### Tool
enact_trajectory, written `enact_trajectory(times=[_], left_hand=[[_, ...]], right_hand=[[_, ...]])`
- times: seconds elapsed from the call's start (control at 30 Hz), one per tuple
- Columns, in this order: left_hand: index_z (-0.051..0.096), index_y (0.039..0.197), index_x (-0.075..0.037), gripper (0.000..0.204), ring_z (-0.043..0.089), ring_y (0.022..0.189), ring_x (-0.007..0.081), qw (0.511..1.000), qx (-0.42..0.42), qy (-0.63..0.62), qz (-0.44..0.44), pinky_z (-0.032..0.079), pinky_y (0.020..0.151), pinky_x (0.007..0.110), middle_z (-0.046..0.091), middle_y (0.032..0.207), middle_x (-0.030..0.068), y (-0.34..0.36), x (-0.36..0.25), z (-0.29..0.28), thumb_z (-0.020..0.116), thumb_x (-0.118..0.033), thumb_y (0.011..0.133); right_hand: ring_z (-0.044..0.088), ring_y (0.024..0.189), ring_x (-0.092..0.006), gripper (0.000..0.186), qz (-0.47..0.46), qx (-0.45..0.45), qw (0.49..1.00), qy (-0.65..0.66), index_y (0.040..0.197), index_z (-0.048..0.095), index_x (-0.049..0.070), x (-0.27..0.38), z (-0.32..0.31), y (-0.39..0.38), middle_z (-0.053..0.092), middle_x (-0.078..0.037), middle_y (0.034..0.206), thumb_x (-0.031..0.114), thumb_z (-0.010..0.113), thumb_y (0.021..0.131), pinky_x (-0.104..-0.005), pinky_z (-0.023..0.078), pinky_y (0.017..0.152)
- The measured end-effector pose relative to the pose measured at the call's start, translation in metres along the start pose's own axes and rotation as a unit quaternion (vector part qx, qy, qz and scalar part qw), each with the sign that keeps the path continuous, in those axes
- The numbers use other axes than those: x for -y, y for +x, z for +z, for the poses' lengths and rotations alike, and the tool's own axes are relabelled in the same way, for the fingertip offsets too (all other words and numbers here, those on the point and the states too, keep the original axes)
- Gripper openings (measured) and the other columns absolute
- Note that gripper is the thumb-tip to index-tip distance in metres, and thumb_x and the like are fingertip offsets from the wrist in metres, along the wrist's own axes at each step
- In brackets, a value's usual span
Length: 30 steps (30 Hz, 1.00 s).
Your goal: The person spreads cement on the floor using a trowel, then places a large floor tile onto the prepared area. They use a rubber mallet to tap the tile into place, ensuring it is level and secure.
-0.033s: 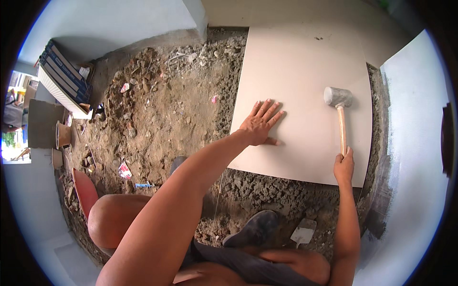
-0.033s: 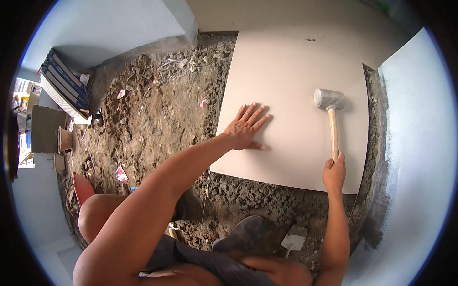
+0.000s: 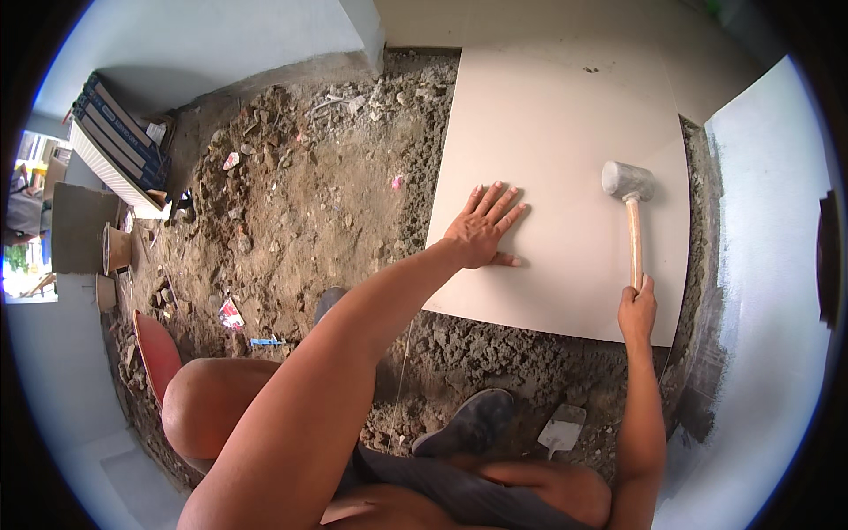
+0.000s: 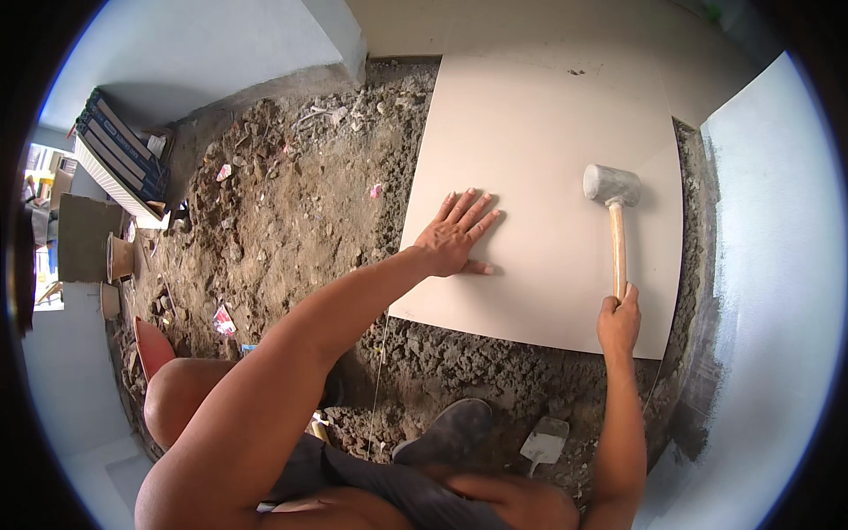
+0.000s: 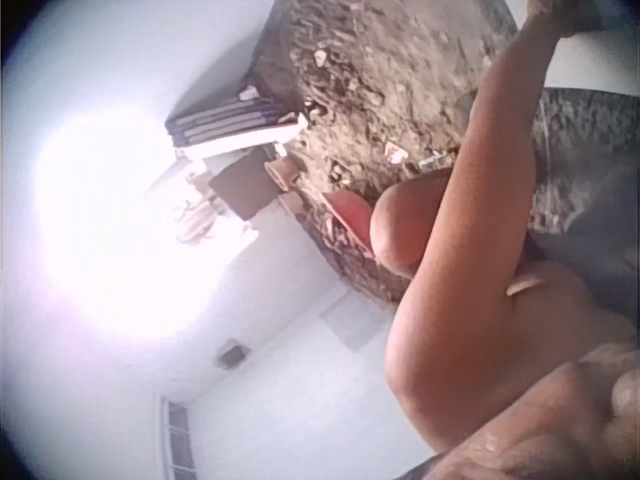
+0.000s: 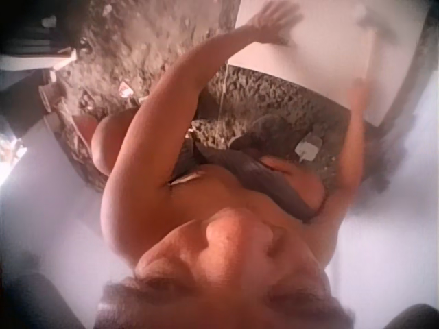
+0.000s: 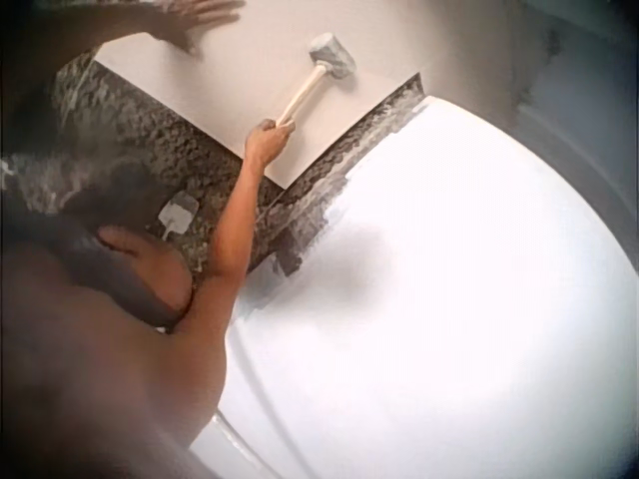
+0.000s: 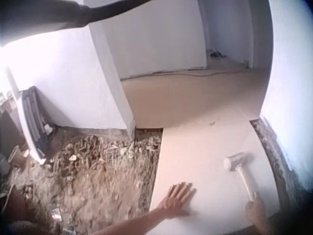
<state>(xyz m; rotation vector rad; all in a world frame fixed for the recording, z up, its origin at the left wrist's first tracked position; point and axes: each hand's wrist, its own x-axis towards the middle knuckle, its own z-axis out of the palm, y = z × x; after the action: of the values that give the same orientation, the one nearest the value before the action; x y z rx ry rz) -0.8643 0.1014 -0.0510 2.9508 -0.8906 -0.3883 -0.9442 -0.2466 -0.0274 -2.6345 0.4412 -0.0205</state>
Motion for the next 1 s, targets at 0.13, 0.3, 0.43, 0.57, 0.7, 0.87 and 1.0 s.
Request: enact_trajectory(times=[0.13,0.3,0.43,0.57,0.7,0.87,1.0], left_hand=[[0.002,0.158,-0.01,0.11,-0.005,0.152,0.0295,0.997,0.007,-0.017,-0.08,-0.001,0.124,0.043,0.0,0.165,0.0144,-0.005,-0.007,-0.002,0.027,-0.086,0.084],[0.004,0.157,-0.002,0.109,-0.004,0.153,0.0264,0.981,-0.01,-0.04,-0.189,-0.002,0.125,0.039,0.002,0.165,0.0141,-0.017,-0.025,0.001,0.026,-0.083,0.087],[0.004,0.156,0.001,0.112,-0.002,0.153,0.0272,0.975,-0.033,-0.062,-0.208,-0.001,0.125,0.04,0.004,0.164,0.0167,-0.017,-0.027,0.009,0.031,-0.083,0.086],[0.007,0.156,0.001,0.108,-0.002,0.153,0.0272,0.979,-0.034,-0.076,-0.188,-0.001,0.125,0.04,0.005,0.164,0.0166,-0.004,-0.037,-0.005,0.034,-0.079,0.089],[0.008,0.156,0.002,0.106,-0.002,0.153,0.0275,0.973,-0.043,-0.081,-0.213,-0.001,0.125,0.041,0.004,0.164,0.017,-0.019,-0.025,0.007,0.035,-0.076,0.09],[0.006,0.156,0.0,0.104,-0.002,0.153,0.0271,0.976,-0.027,-0.072,-0.203,-0.001,0.125,0.041,0.003,0.165,0.0157,-0.011,-0.033,0.006,0.029,-0.077,0.091],[0.006,0.156,0.0,0.104,-0.002,0.153,0.0292,0.979,-0.009,-0.067,-0.195,0.0,0.125,0.042,0.003,0.165,0.0166,-0.013,-0.029,0.002,0.029,-0.077,0.091]], right_hand=[[0.051,0.044,-0.015,0.026,0.15,0.139,0.948,0.243,0.095,0.051,0.003,0.056,-0.036,-0.014,0.052,-0.003,0.061,0.028,0.054,0.101,-0.0301,0.044,0.041],[0.042,0.042,-0.0058,0.037,-0.023,0.131,0.895,0.426,0.092,0.051,0.005,0.141,-0.057,-0.015,0.046,0.001,0.059,0.041,0.051,0.103,-0.0227,0.036,0.037],[0.045,0.044,-0.0077,0.04,-0.183,0.05,0.889,0.417,0.09,0.051,0.005,0.152,-0.022,0.01,0.048,0.001,0.058,0.043,0.048,0.103,-0.0255,0.039,0.041],[0.049,0.045,-0.0102,0.045,-0.237,0.012,0.967,0.096,0.086,0.05,0.005,0.088,0.042,0.039,0.047,-0.001,0.055,0.047,0.047,0.103,-0.0284,0.042,0.042],[0.045,0.041,-0.0104,0.047,-0.004,0.227,0.929,0.292,0.086,0.052,0.005,0.157,-0.022,0.026,0.046,-0.001,0.055,0.049,0.048,0.102,-0.027,0.039,0.038],[0.043,0.042,-0.0081,0.049,-0.148,0.08,0.943,0.287,0.084,0.054,0.004,0.08,0.006,0.009,0.045,0.0,0.056,0.049,0.049,0.101,-0.0251,0.037,0.037],[0.042,0.039,-0.0083,0.05,0.04,0.213,0.947,0.237,0.082,0.053,0.005,0.08,-0.026,0.007,0.045,0.0,0.055,0.051,0.047,0.102,-0.0254,0.034,0.036]])
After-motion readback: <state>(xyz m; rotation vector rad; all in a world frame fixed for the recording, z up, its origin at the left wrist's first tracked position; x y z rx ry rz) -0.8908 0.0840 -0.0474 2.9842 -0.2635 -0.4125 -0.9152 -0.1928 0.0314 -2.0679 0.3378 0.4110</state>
